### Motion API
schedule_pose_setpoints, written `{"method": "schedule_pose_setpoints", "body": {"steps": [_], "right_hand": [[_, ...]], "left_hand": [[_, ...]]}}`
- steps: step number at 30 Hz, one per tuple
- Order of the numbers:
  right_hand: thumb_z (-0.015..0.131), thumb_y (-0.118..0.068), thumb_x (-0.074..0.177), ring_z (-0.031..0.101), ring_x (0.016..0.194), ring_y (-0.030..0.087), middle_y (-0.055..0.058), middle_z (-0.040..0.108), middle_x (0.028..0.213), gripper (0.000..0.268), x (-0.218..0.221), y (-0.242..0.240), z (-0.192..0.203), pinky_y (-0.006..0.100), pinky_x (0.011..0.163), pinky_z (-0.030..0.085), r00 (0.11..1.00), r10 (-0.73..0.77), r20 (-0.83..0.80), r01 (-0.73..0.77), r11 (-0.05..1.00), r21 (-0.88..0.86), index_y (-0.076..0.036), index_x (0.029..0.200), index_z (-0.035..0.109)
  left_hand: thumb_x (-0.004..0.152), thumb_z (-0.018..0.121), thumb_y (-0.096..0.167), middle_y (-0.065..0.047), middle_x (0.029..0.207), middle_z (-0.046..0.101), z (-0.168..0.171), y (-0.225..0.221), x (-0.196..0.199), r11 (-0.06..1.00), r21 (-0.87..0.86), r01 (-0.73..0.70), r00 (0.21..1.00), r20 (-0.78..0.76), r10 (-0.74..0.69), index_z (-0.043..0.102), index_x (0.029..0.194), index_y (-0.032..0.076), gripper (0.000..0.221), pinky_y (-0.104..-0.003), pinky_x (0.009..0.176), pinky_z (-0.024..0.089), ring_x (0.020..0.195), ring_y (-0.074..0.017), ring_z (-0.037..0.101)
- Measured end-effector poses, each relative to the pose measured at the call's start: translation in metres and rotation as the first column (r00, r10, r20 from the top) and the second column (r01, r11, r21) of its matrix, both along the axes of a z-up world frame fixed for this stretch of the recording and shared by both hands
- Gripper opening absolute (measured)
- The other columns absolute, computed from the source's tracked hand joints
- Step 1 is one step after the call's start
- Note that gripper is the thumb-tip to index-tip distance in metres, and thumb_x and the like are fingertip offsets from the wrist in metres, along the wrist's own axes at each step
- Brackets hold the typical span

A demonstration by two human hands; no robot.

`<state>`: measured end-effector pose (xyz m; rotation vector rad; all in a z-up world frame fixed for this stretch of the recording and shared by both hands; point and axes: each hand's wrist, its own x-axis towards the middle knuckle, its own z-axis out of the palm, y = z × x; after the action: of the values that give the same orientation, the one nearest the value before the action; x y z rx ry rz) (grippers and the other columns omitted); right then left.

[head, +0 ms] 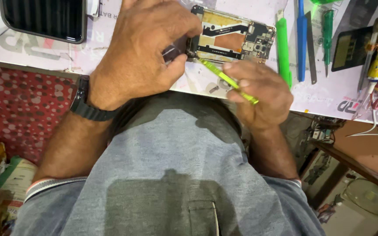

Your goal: The person disassembles the internal components of a mobile phone using a small pry tool and a brush, then interacts with another functional mobile phone showing an incoming call.

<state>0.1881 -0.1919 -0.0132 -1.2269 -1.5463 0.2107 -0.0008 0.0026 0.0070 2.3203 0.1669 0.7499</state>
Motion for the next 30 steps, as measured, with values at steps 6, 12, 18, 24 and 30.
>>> {"method": "schedule_pose_setpoints", "body": {"steps": [6, 12, 18, 24, 30], "right_hand": [[0.057, 0.000, 0.105, 0.070, 0.094, 0.020, 0.024, 0.076, 0.108, 0.022, -0.002, -0.005, -0.001, 0.033, 0.082, 0.060, 0.946, -0.152, -0.288, 0.151, 0.988, -0.026, -0.006, 0.121, 0.043], [0.063, 0.009, 0.097, 0.071, 0.085, 0.024, 0.017, 0.071, 0.102, 0.036, 0.002, 0.015, 0.044, 0.033, 0.078, 0.058, 0.988, -0.099, 0.120, 0.110, 0.990, -0.091, -0.001, 0.129, 0.050], [0.068, 0.006, 0.094, 0.069, 0.087, 0.031, 0.017, 0.067, 0.104, 0.036, -0.004, 0.027, 0.064, 0.036, 0.075, 0.056, 0.985, -0.058, 0.164, 0.101, 0.958, -0.269, -0.003, 0.128, 0.061], [0.064, 0.005, 0.093, 0.072, 0.100, 0.035, 0.020, 0.068, 0.120, 0.038, -0.009, 0.037, 0.063, 0.039, 0.082, 0.060, 0.983, -0.056, 0.174, 0.104, 0.955, -0.279, -0.002, 0.130, 0.059], [0.071, 0.003, 0.096, 0.066, 0.099, 0.036, 0.020, 0.064, 0.114, 0.040, -0.014, 0.029, 0.062, 0.042, 0.081, 0.056, 0.965, -0.099, 0.242, 0.164, 0.951, -0.263, -0.004, 0.134, 0.059]], "left_hand": [[0.085, 0.074, 0.006, -0.001, 0.099, 0.068, 0.006, -0.004, 0.002, 0.999, -0.037, -0.006, 1.000, 0.002, 0.007, 0.067, 0.126, 0.007, 0.041, -0.047, 0.101, 0.041, 0.104, -0.0264, 0.063], [0.075, 0.072, 0.004, -0.004, 0.088, 0.066, 0.024, -0.012, 0.010, 0.998, -0.021, -0.052, 0.999, 0.004, 0.053, 0.067, 0.114, 0.005, 0.039, -0.045, 0.093, 0.044, 0.093, -0.0272, 0.064], [0.076, 0.071, 0.002, -0.004, 0.083, 0.066, 0.029, -0.015, 0.010, 0.998, 0.046, -0.044, 0.999, -0.029, 0.046, 0.065, 0.110, 0.005, 0.035, -0.044, 0.089, 0.044, 0.087, -0.0265, 0.063], [0.075, 0.069, 0.001, -0.004, 0.080, 0.065, 0.026, -0.018, 0.011, 0.993, 0.109, -0.042, 0.998, -0.034, 0.046, 0.063, 0.112, 0.003, 0.038, -0.044, 0.086, 0.043, 0.085, -0.0273, 0.062], [0.082, 0.071, 0.001, -0.012, 0.089, 0.061, 0.018, -0.018, 0.010, 0.983, 0.178, -0.039, 0.998, -0.042, 0.047, 0.061, 0.117, 0.001, 0.037, -0.047, 0.087, 0.042, 0.088, -0.0333, 0.060]]}}
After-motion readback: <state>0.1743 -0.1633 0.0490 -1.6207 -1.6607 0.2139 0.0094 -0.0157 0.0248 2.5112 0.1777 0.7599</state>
